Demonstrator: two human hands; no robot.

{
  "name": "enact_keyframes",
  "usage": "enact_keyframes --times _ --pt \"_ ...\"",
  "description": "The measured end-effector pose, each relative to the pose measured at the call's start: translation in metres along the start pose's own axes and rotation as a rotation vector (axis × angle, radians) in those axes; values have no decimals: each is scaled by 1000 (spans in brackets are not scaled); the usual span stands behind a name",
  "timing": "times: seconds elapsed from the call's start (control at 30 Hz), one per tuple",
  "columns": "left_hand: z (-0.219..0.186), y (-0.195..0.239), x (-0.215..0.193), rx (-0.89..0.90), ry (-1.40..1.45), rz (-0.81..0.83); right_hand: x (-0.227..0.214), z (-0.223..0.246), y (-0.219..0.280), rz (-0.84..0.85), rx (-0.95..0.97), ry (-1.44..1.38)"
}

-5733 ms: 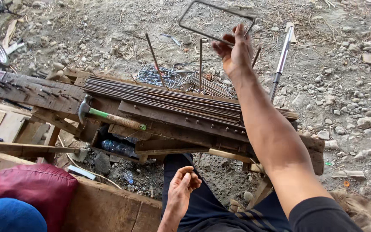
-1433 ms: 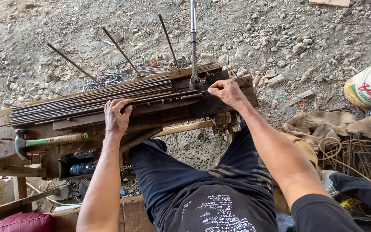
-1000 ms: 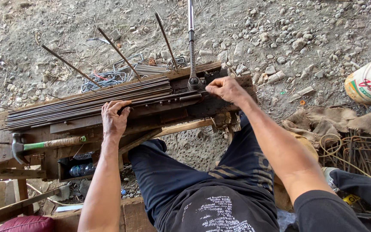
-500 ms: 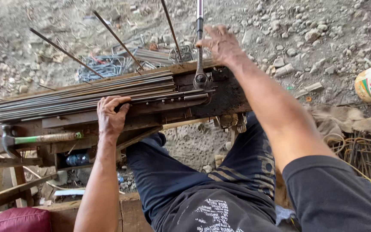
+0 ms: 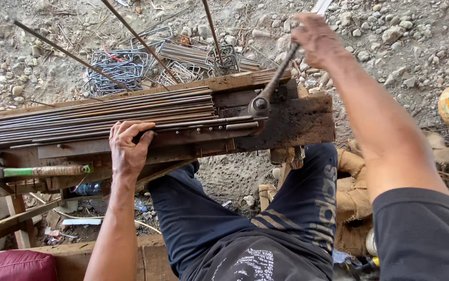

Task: The person sits on a wooden platform and uses a manual bending machine to shape thin metal rods. They insert a rod into the machine, rotate a crank handle to bend the metal, and then remove the finished piece. This process is repeated multiple times throughout the video.

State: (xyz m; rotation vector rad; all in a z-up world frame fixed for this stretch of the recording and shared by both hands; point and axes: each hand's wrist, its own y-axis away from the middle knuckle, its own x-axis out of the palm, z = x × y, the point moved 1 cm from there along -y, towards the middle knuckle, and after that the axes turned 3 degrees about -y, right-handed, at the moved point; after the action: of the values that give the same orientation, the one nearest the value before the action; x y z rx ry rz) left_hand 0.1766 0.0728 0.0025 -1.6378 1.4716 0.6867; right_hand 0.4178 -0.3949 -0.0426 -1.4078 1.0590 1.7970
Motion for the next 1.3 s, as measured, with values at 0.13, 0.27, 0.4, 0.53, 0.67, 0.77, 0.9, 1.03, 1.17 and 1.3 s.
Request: enact_keyframes --times 0.13,0.27,0.4,0.53,0.67,0.77,0.9,1.03,1.17,1.3 --pt "-2 -1 0 -5 1 -3 11 -67 32 -30 202 47" --pt "1 -2 2 -9 -13 0 44 -128 29 330 364 299" --pt "2 -2 3 -10 -13 -9 42 -128 20 610 279 714" --pt "0 -1 2 -25 -12 -1 34 -118 29 568 358 535" --pt "-1 -1 2 -43 -4 10 38 -119 34 466 357 479" --pt "1 0 2 -55 -14 25 52 -131 31 511 346 555" --pt "2 0 3 -47 -4 18 42 -124 36 516 424 456" --pt "8 -3 4 -44 -1 24 28 -113 60 366 485 346" --pt "16 3 8 -32 -18 25 44 -117 93 425 559 373" --pt "23 0 11 -34 39 22 43 -95 151 310 631 264"
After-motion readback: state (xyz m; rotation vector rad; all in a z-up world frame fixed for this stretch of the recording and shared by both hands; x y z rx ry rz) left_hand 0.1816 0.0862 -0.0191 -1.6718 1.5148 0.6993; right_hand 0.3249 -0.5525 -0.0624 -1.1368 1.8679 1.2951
